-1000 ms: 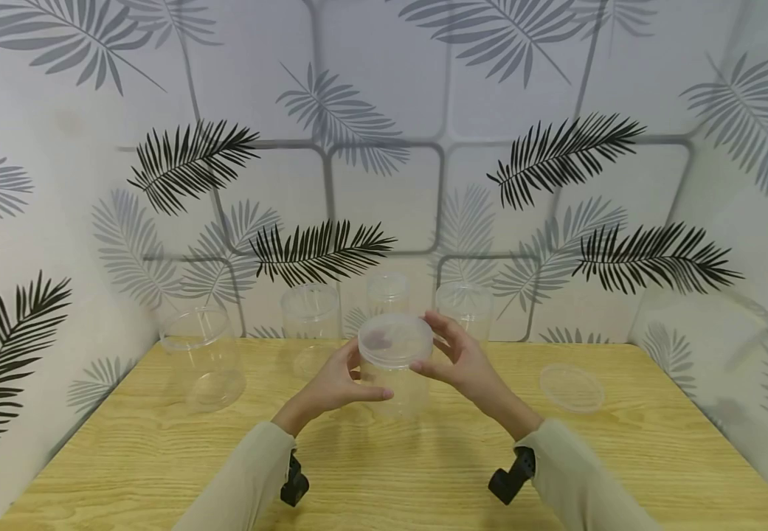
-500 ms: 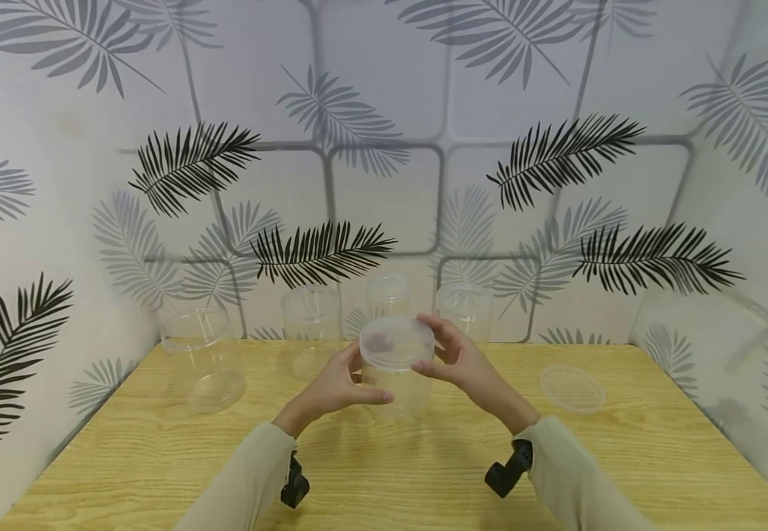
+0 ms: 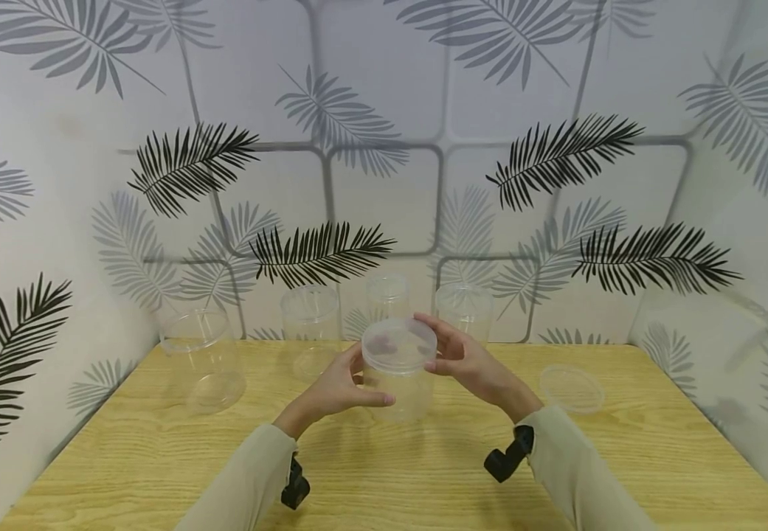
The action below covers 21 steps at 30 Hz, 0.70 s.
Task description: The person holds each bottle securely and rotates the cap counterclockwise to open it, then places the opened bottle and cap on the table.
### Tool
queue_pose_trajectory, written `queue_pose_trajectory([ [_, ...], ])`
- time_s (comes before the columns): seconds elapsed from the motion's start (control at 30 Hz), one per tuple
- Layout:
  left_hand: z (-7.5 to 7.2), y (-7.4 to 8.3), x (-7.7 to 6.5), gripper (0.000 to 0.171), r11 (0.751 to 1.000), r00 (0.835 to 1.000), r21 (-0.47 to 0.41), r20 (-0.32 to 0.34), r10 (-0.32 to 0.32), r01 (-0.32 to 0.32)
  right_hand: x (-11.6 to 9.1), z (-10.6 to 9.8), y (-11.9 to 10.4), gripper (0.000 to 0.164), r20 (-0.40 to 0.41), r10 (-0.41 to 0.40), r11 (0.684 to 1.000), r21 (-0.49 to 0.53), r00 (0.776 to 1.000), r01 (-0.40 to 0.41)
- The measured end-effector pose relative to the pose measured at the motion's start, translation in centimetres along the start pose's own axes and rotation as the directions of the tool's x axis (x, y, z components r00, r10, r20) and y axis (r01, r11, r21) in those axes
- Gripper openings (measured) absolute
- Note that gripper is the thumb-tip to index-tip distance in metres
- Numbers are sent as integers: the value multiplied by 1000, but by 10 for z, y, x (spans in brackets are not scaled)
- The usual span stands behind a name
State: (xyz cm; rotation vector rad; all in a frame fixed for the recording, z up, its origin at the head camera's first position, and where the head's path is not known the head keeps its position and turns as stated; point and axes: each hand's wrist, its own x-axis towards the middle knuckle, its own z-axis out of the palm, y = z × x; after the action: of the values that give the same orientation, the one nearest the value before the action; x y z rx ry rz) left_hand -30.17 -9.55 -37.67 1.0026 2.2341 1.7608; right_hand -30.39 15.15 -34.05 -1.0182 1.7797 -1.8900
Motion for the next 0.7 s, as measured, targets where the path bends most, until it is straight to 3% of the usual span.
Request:
queue_pose_trajectory([
  [0.17, -1, -1, 0, 82, 1000, 1000, 17, -27, 7, -6, -3, 12, 0, 84, -113, -22, 997, -73, 993, 14],
  [0.4, 0, 0, -1, 84, 1000, 999, 24, -43, 18, -17, -2, 30, 5, 84, -300, -49, 981, -192, 953, -10],
  [0.57, 1, 0, -1, 84, 1000, 999, 19, -44, 13, -12, 0, 35, 5, 79, -345, -75, 977, -215, 936, -1],
  [0.7, 1, -1, 0, 82, 1000, 999, 20, -40, 14, -13, 0, 33, 4, 77, -320, -86, 977, -213, 943, 17],
])
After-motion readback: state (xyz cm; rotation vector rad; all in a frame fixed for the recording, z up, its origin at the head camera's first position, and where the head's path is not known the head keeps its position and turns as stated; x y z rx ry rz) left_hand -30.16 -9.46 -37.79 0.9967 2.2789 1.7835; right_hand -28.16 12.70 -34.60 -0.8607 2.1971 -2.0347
